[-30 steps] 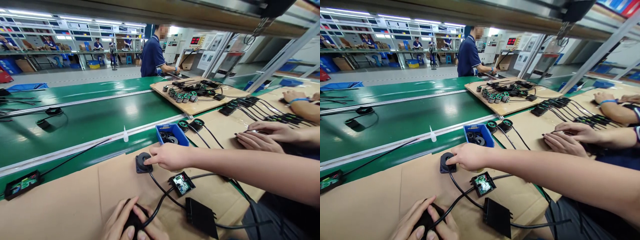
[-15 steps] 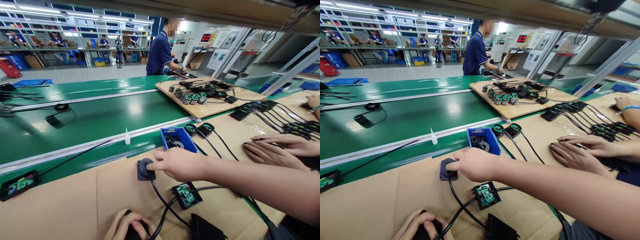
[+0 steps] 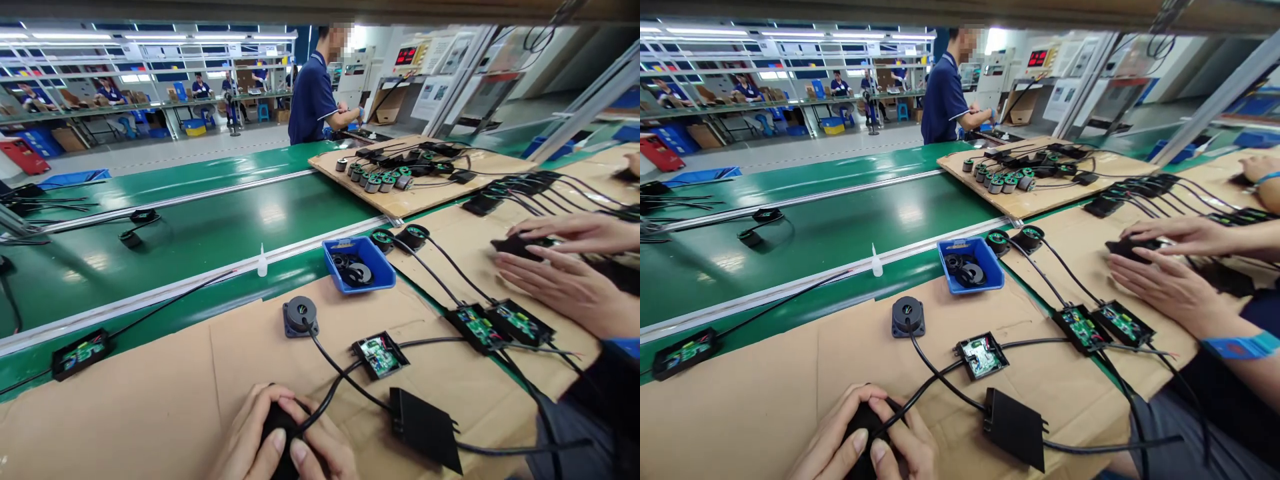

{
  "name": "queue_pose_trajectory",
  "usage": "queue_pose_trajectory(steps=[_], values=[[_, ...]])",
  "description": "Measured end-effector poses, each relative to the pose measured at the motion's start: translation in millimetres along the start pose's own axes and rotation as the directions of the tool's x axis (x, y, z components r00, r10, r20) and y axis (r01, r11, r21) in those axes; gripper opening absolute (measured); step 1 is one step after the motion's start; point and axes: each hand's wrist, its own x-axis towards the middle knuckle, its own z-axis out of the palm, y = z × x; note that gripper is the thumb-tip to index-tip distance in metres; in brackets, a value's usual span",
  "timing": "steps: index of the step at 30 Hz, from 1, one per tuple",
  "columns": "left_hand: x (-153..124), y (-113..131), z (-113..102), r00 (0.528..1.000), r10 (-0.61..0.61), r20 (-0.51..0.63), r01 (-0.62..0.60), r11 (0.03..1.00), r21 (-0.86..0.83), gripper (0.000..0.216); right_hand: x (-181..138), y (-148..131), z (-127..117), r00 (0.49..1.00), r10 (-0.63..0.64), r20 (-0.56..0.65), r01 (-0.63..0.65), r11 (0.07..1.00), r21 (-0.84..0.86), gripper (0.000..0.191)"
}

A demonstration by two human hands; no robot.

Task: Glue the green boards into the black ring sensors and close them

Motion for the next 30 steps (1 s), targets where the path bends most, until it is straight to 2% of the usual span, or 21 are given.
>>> queue_pose_trajectory(steps=[10,15,30], values=[[-2,7,-6,0.988,-0.147,0.053,0.148,0.989,-0.005,0.041,10,-29,3,0.992,0.115,-0.055,-0.107,0.985,0.139,0.035],[1,8,-8,0.989,-0.126,0.078,0.125,0.992,0.014,0.036,12,-34,3,0.986,0.161,-0.048,-0.152,0.976,0.153,0.036],[4,20,-9,0.995,-0.059,0.076,0.055,0.997,0.054,0.027,12,-34,1,0.986,0.164,-0.044,-0.155,0.974,0.166,0.034]])
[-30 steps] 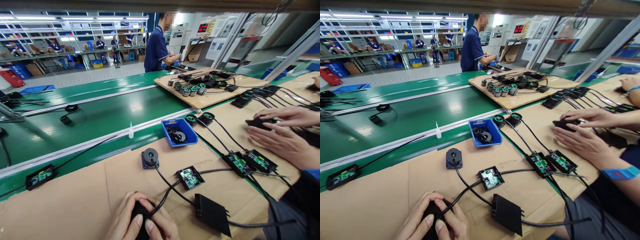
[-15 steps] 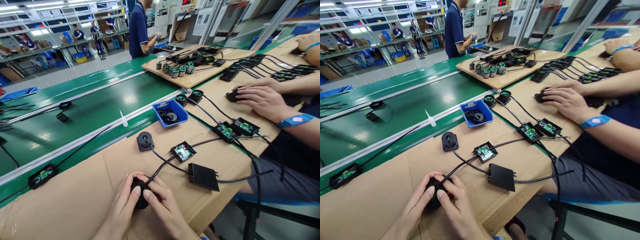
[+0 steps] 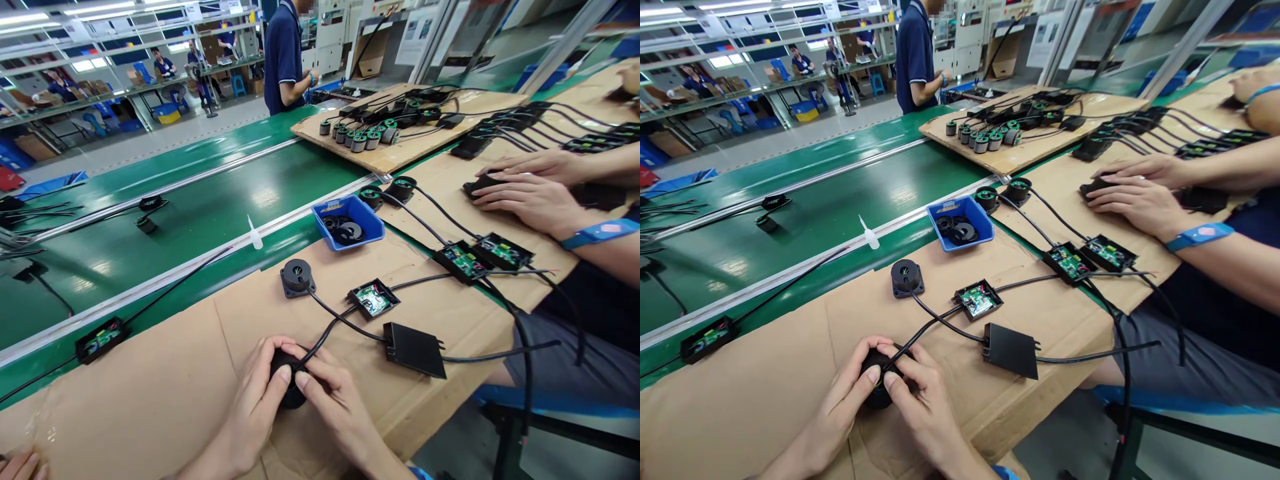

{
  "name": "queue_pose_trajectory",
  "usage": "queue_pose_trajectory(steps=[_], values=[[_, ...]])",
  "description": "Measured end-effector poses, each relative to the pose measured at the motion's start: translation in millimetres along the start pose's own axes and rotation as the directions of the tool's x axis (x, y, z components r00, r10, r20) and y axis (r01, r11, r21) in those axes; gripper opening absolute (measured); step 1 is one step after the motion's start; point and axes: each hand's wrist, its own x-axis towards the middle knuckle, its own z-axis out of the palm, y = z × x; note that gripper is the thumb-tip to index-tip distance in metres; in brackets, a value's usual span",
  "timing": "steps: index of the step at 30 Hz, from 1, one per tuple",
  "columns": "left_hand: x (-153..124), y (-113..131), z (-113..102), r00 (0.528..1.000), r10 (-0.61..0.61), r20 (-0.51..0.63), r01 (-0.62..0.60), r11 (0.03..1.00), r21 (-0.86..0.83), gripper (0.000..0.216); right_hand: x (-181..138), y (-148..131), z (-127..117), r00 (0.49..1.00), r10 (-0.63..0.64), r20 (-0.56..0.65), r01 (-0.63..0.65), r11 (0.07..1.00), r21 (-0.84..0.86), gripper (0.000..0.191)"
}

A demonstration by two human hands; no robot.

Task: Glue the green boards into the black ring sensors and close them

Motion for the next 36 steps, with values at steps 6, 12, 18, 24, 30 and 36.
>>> queue_pose_trajectory(steps=[6,12,18,24,30,36], values=[[-7,-2,5,0.999,0.042,-0.009,-0.042,0.998,0.039,0.03,-5,-2,0,1.0,-0.024,-0.007,0.024,1.0,-0.016,0.032],[-11,-4,13,0.995,0.075,-0.064,-0.075,0.997,0.009,0.03,-9,-6,0,0.997,-0.075,-0.015,0.074,0.996,-0.044,0.032],[-11,-1,9,0.996,0.09,-0.024,-0.089,0.996,0.031,0.031,-9,-3,-1,0.995,-0.098,-0.015,0.097,0.992,-0.08,0.033],[-1,4,-15,0.993,-0.044,0.109,0.047,0.999,-0.025,0.028,-7,-12,-3,0.991,-0.017,0.131,0.047,0.973,-0.228,0.039],[11,15,-35,0.962,-0.174,0.212,0.132,0.971,0.198,0.02,19,-70,-58,0.892,0.13,0.433,0.204,0.738,-0.643,0.021],[41,20,-57,0.956,-0.124,0.264,0.021,0.932,0.361,0.018,134,-74,-88,0.959,0.146,0.244,0.033,0.795,-0.605,0.009]])
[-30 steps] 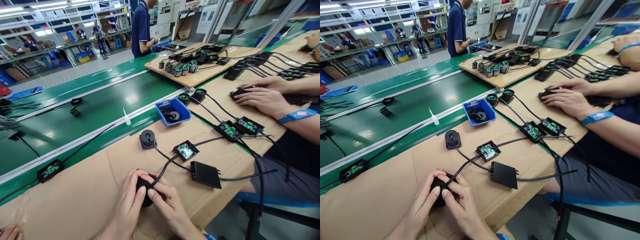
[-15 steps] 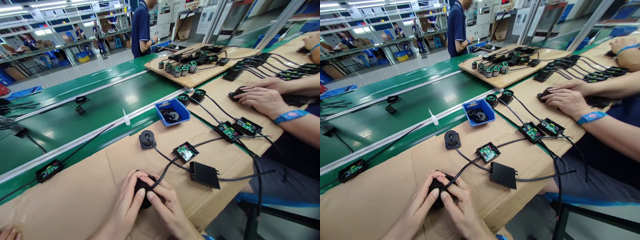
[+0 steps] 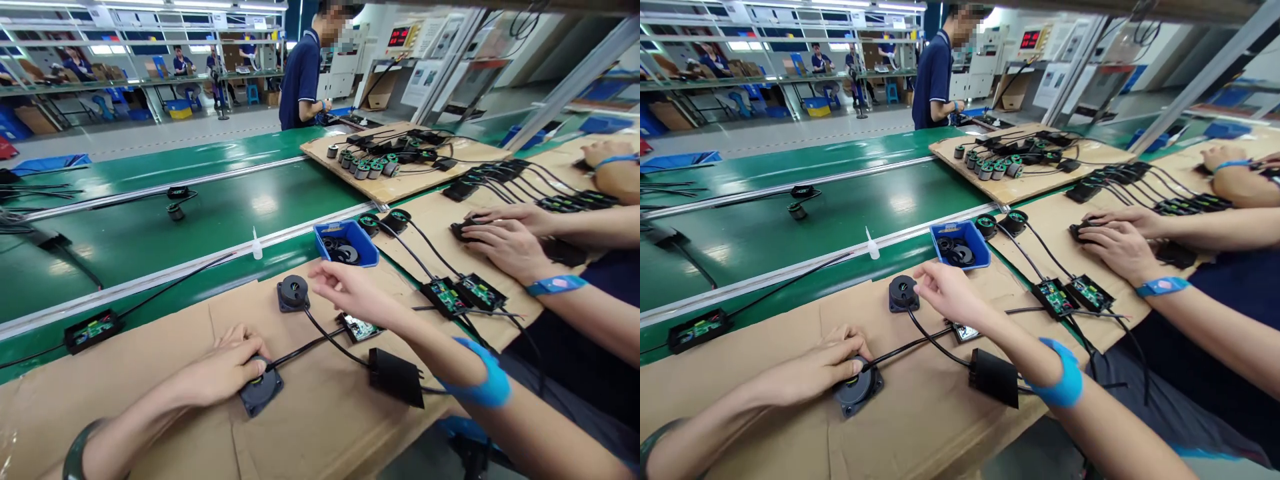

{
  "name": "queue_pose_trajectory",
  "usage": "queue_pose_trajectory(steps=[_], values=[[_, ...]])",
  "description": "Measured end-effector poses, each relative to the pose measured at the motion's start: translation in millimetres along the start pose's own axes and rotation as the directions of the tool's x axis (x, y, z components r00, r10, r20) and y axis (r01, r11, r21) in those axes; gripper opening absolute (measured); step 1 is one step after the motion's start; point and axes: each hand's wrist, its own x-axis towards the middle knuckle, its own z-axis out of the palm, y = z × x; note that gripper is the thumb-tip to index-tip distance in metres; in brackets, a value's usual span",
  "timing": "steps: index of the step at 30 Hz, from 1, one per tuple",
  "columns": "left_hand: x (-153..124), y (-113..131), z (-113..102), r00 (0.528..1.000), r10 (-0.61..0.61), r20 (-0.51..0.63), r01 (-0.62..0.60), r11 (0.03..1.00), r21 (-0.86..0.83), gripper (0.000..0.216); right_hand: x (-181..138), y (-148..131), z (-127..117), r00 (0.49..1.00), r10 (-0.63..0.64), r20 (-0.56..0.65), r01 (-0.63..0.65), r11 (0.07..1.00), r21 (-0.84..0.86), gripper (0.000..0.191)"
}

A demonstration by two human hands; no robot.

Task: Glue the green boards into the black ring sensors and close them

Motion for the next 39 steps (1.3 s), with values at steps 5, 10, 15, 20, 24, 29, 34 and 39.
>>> queue_pose_trajectory(steps=[5,10,15,20,24,29,34,39], values=[[14,-5,-14,0.962,-0.06,0.268,0.079,0.995,-0.06,0.024,57,16,11,0.972,0.07,0.223,-0.086,0.994,0.065,0.025],[17,-3,-14,0.938,-0.137,0.319,0.174,0.981,-0.088,0.023,35,-2,11,0.989,0.034,0.144,-0.034,0.999,-0.003,0.021],[15,-4,-12,0.946,-0.133,0.296,0.183,0.972,-0.147,0.023,-46,-32,40,0.879,-0.293,0.375,0.315,0.949,0.002,0.018],[22,-13,-13,0.947,-0.108,0.302,0.177,0.961,-0.211,0.016,-90,-28,88,0.721,-0.597,0.352,0.691,0.659,-0.298,0.036],[27,-25,-11,0.946,-0.051,0.319,0.149,0.945,-0.29,0.019,-90,-22,108,0.711,-0.632,0.307,0.702,0.615,-0.36,0.036],[16,-37,-3,0.974,0.018,0.227,0.059,0.944,-0.324,0.034,-92,-28,123,0.712,-0.658,0.245,0.694,0.608,-0.385,0.033],[12,-32,-14,0.97,0.117,0.212,-0.065,0.97,-0.235,0.033,-69,-38,94,0.758,-0.556,0.34,0.639,0.739,-0.216,0.02],[55,-3,-38,0.994,0.083,0.071,-0.051,0.929,-0.367,0.041,-4,-18,25,0.992,-0.125,-0.024,0.126,0.991,0.034,0.028]])
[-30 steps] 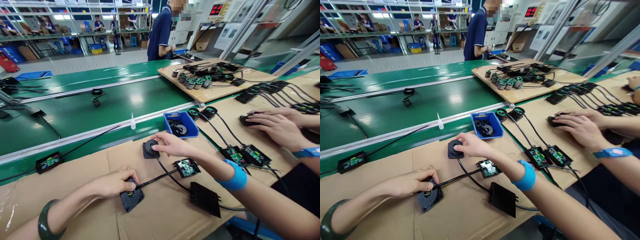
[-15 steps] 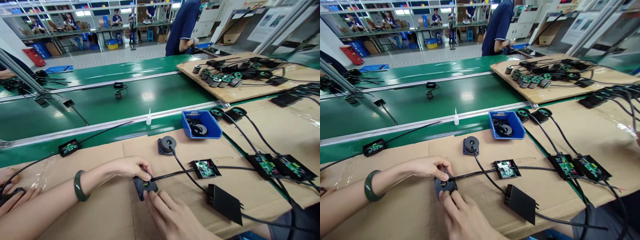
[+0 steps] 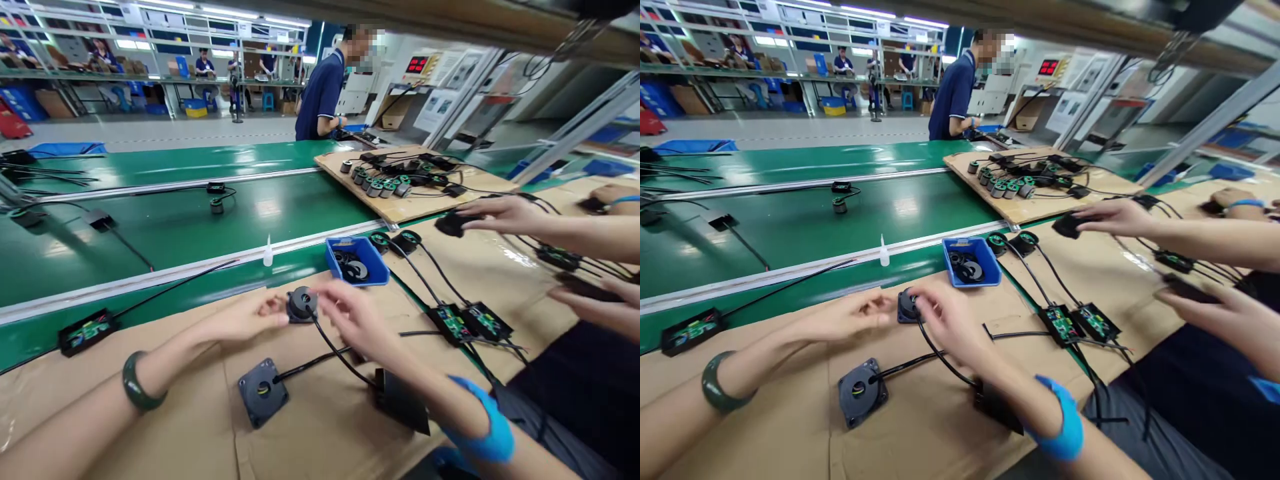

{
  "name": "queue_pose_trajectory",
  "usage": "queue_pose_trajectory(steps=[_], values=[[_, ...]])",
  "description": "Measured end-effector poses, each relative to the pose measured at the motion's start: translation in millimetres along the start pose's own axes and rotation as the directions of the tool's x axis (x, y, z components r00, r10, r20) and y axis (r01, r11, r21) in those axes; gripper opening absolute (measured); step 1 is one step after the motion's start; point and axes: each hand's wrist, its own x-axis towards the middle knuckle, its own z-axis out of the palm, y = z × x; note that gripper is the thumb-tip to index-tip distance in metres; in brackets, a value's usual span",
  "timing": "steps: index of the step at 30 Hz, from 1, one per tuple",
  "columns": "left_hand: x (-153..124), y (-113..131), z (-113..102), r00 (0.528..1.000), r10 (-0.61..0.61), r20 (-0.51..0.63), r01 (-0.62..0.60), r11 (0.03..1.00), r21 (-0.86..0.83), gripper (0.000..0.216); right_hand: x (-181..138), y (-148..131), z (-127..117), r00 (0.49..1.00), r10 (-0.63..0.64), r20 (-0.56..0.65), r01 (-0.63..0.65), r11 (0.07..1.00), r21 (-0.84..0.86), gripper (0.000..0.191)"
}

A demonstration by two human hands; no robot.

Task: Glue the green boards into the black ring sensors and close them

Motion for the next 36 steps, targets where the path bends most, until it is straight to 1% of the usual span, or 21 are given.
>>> queue_pose_trajectory(steps=[1,2,3,5,8,12,15,19,24,28,31,36], values=[[12,5,-1,0.998,-0.024,-0.059,0.022,0.999,-0.036,0.045,11,9,-9,0.991,0.132,-0.02,-0.132,0.991,0.034,0.033],[24,9,0,0.995,-0.053,-0.085,0.048,0.997,-0.064,0.049,21,18,-14,0.975,0.223,0.009,-0.223,0.973,0.064,0.038],[34,12,1,0.994,-0.083,-0.074,0.076,0.993,-0.091,0.05,29,25,-17,0.957,0.279,0.072,-0.285,0.954,0.092,0.043],[51,14,3,0.992,-0.128,-0.019,0.124,0.983,-0.138,0.045,38,36,-16,0.932,0.296,0.208,-0.328,0.934,0.142,0.048],[64,13,4,0.981,-0.192,0.017,0.192,0.964,-0.186,0.035,43,41,-9,0.892,0.298,0.341,-0.38,0.901,0.208,0.053],[70,15,3,0.96,-0.279,0.011,0.275,0.938,-0.21,0.035,45,45,-8,0.86,0.284,0.424,-0.443,0.827,0.346,0.057],[75,19,6,0.948,-0.318,0.013,0.314,0.93,-0.189,0.034,47,50,-9,0.85,0.261,0.458,-0.464,0.783,0.415,0.055],[80,26,14,0.937,-0.35,-0.021,0.346,0.933,-0.096,0.032,47,51,-7,0.846,0.271,0.459,-0.479,0.765,0.43,0.046],[83,30,18,0.924,-0.375,-0.07,0.377,0.926,0.011,0.03,47,49,-3,0.85,0.295,0.436,-0.473,0.793,0.384,0.045],[83,32,18,0.925,-0.375,-0.062,0.378,0.925,0.037,0.028,46,49,-2,0.871,0.281,0.404,-0.444,0.803,0.399,0.042],[84,32,18,0.927,-0.37,-0.07,0.374,0.926,0.053,0.028,44,49,-1,0.883,0.278,0.379,-0.422,0.823,0.38,0.041],[85,31,18,0.928,-0.366,-0.06,0.37,0.927,0.061,0.029,44,49,0,0.886,0.287,0.364,-0.416,0.837,0.355,0.042]])
